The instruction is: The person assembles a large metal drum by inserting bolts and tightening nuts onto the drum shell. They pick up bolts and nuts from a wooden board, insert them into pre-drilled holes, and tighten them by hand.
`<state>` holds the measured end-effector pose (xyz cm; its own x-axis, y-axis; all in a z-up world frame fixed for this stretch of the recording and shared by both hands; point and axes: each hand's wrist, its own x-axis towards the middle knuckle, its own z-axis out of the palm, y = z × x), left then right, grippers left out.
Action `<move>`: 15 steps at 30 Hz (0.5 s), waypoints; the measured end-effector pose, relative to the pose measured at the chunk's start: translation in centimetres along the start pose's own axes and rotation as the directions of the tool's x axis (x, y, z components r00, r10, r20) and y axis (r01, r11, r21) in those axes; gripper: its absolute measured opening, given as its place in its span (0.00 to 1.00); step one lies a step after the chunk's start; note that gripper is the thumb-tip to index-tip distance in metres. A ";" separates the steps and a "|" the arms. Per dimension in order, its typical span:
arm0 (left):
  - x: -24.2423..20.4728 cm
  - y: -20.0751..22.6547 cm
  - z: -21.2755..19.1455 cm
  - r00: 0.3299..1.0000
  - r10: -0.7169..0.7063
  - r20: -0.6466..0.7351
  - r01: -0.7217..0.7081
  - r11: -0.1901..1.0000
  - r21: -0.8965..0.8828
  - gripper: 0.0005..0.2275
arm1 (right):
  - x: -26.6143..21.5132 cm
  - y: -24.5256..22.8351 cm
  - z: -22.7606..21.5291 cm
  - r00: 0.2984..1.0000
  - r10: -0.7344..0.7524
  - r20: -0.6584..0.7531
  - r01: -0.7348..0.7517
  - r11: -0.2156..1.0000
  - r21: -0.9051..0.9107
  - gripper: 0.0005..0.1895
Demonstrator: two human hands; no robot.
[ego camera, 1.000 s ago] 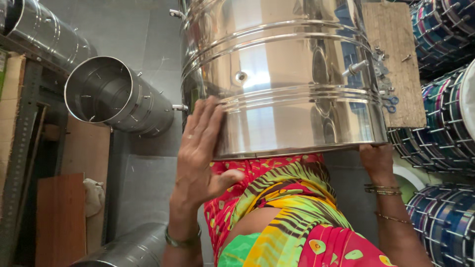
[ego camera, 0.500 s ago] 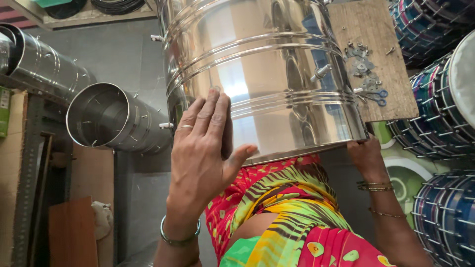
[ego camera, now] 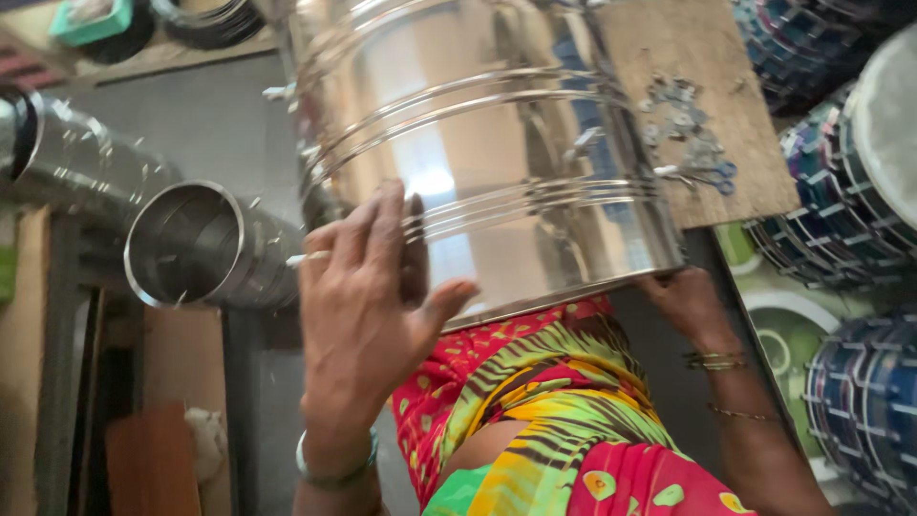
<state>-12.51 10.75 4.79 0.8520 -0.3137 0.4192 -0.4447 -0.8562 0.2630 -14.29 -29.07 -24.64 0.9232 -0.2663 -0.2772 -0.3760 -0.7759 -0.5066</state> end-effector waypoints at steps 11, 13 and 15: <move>-1.2 -0.8 1.2 0.967 -0.230 -0.111 0.193 0.943 -0.270 0.44 | 0.8 2.7 1.8 0.980 -0.163 0.114 0.172 0.983 -0.070 0.25; -2.3 -0.7 2.3 0.913 -0.334 -0.235 0.172 0.837 -0.520 0.47 | 1.5 2.2 1.9 0.976 -0.042 0.214 0.077 0.985 -0.156 0.25; -3.0 -1.0 3.6 0.853 -0.375 -0.362 0.085 0.786 -0.612 0.45 | 1.6 2.9 1.7 0.949 0.105 0.296 -0.063 0.987 -0.147 0.23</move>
<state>-13.64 11.08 0.12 0.7936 0.2022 0.5739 -0.4460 -0.4484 0.7746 -13.98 -30.77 -27.90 0.8135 -0.1647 -0.5578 -0.4172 -0.8335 -0.3623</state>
